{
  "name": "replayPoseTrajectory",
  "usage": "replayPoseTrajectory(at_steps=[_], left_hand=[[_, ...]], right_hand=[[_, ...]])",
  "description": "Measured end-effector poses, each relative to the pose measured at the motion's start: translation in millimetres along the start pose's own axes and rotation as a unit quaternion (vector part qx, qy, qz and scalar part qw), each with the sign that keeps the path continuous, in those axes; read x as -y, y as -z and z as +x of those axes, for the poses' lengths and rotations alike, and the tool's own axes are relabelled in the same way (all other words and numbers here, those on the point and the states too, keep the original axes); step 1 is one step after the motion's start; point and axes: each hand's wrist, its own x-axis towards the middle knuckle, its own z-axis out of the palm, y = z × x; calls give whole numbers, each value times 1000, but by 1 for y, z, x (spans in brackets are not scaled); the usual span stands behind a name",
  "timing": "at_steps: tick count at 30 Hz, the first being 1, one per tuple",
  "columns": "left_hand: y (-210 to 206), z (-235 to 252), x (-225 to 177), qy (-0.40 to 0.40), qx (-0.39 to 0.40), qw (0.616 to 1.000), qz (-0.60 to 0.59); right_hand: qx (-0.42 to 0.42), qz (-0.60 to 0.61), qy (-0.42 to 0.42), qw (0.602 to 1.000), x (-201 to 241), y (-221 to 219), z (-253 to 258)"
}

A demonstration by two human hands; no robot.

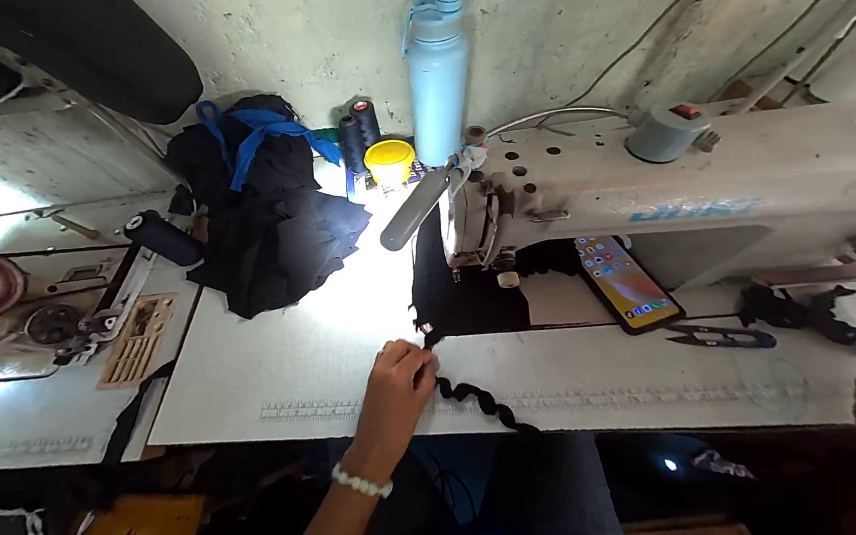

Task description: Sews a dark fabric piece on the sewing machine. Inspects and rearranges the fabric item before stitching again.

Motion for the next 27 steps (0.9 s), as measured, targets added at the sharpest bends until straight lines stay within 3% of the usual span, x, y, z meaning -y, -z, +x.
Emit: replayPoseTrajectory(at_steps=[5,9,11,14,18,23,25,27], left_hand=[[21,-40,2,33,7,999,-3],[20,-35,-4,97,4,995,-38],[17,-29,-7,124,-7,992,0],[7,-23,-14,112,-10,991,77],[-4,-20,-22,93,-3,991,94],[13,-18,-23,179,12,981,-72],[26,-17,-23,255,40,948,-185],[35,-16,-21,304,60,915,-260]], right_hand=[[164,-7,224,961,56,-13,-63],[175,-20,222,959,50,-20,-78],[162,-40,226,960,49,-18,-78],[136,-74,237,959,46,-18,-70],[136,-120,224,958,37,-22,-59],[101,-133,180,969,66,-19,-74],[125,-81,135,980,100,-22,-92],[191,-11,142,971,138,-34,-116]])
